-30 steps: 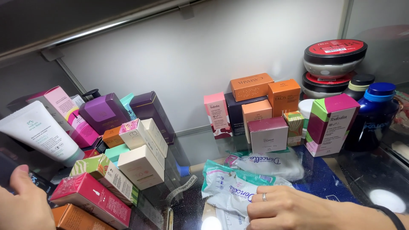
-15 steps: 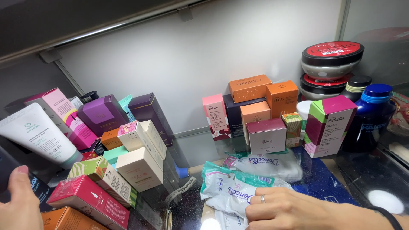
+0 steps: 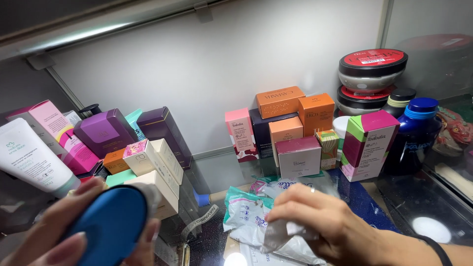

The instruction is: Wiping down various cosmetic boxes and tubes with a wet wipe to clean them.

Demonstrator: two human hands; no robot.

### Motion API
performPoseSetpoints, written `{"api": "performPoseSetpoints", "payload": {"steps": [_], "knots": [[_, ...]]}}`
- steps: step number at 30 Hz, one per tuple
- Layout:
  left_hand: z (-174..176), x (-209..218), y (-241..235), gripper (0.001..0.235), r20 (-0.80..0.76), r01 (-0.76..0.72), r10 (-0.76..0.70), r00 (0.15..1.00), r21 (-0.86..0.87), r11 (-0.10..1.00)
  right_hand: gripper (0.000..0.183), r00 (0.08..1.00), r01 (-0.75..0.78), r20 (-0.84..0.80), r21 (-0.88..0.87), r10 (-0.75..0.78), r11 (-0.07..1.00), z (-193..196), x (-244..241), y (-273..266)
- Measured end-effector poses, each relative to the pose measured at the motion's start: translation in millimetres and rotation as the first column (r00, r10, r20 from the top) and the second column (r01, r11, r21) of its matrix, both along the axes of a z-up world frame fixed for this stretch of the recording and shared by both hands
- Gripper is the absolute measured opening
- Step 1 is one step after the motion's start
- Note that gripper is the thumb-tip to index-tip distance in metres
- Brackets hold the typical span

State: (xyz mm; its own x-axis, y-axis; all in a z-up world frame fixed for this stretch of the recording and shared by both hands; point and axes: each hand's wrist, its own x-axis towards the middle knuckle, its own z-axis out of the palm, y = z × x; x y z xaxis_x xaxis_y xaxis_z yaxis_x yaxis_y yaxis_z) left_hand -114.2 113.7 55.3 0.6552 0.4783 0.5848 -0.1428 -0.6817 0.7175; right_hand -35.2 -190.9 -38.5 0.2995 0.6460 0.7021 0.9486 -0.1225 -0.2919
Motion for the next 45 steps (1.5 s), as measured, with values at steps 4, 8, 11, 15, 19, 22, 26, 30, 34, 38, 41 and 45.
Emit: {"api": "performPoseSetpoints", "payload": {"steps": [4, 8, 11, 15, 19, 22, 26, 30, 34, 38, 41, 45], "knots": [[-21.3, 2.6, -89.8, 0.072, 0.396, 0.755, -0.721, 0.569, 0.096, 0.648, 0.029, 0.818, 0.529, -0.386, 0.215, -0.426, 0.821, 1.5, 7.0, 3.6], [-31.6, 42.1, -125.7, 0.068, 0.352, 0.868, -0.801, 0.484, -0.080, 0.490, 0.029, 0.576, 0.566, -0.788, 0.193, -0.217, 0.802, 10.0, 7.4, 4.5], [-34.1, 63.8, -141.7, 0.062, 0.322, 0.836, -0.772, 0.549, -0.211, 0.506, 0.037, 0.450, 0.474, -0.865, 0.440, 0.219, 0.763, 4.4, 12.2, 6.0], [-43.2, 86.1, -147.9, 0.065, 0.350, 0.808, -0.729, 0.588, -0.291, 0.512, 0.049, 0.193, 0.609, -0.919, 0.387, 0.343, 0.693, 21.9, 4.8, 8.7], [-47.9, 95.0, -153.4, 0.082, 0.350, 0.808, -0.764, 0.543, -0.465, 0.361, 0.046, 0.202, 0.588, -0.897, 0.432, 0.392, 0.684, 27.7, 3.3, 10.0], [-58.6, 97.9, -152.6, 0.030, 0.174, 0.776, -0.810, 0.561, -0.452, 0.440, 0.047, 0.244, 0.603, -0.904, 0.425, 0.352, 0.675, 21.2, 10.2, 9.9], [-59.4, 98.0, -148.5, 0.050, 0.188, 0.734, -0.777, 0.601, -0.514, 0.443, 0.031, 0.320, 0.655, -0.892, 0.451, 0.319, 0.607, 15.0, 21.6, 5.5], [-53.5, 90.4, -139.1, 0.042, 0.220, 0.673, -0.746, 0.629, -0.634, 0.380, 0.027, 0.761, 0.560, -0.620, 0.479, -0.192, 0.676, 21.5, 13.0, 0.5], [-60.5, 87.3, -140.6, 0.037, 0.131, 0.539, -0.822, 0.554, -0.809, 0.234, 0.042, 0.945, 0.294, -0.008, 0.451, -0.326, 0.843, 24.2, -3.8, -0.5], [-72.6, 88.5, -138.1, 0.054, 0.140, 0.643, -0.862, 0.488, -0.725, 0.246, 0.056, 0.968, 0.206, 0.098, 0.212, -0.231, 0.955, 7.9, 5.0, -1.0], [-54.6, 83.0, -139.3, 0.063, 0.194, 0.417, -0.750, 0.632, -0.901, 0.119, 0.051, 0.958, 0.240, 0.147, 0.053, -0.245, 0.969, 1.1, 11.8, 0.6], [-59.7, 91.5, -125.7, 0.066, 0.260, 0.270, -0.758, 0.598, -0.956, -0.116, 0.055, 0.937, 0.175, 0.330, -0.157, -0.116, 0.972, -4.5, 12.7, 6.4]]}}
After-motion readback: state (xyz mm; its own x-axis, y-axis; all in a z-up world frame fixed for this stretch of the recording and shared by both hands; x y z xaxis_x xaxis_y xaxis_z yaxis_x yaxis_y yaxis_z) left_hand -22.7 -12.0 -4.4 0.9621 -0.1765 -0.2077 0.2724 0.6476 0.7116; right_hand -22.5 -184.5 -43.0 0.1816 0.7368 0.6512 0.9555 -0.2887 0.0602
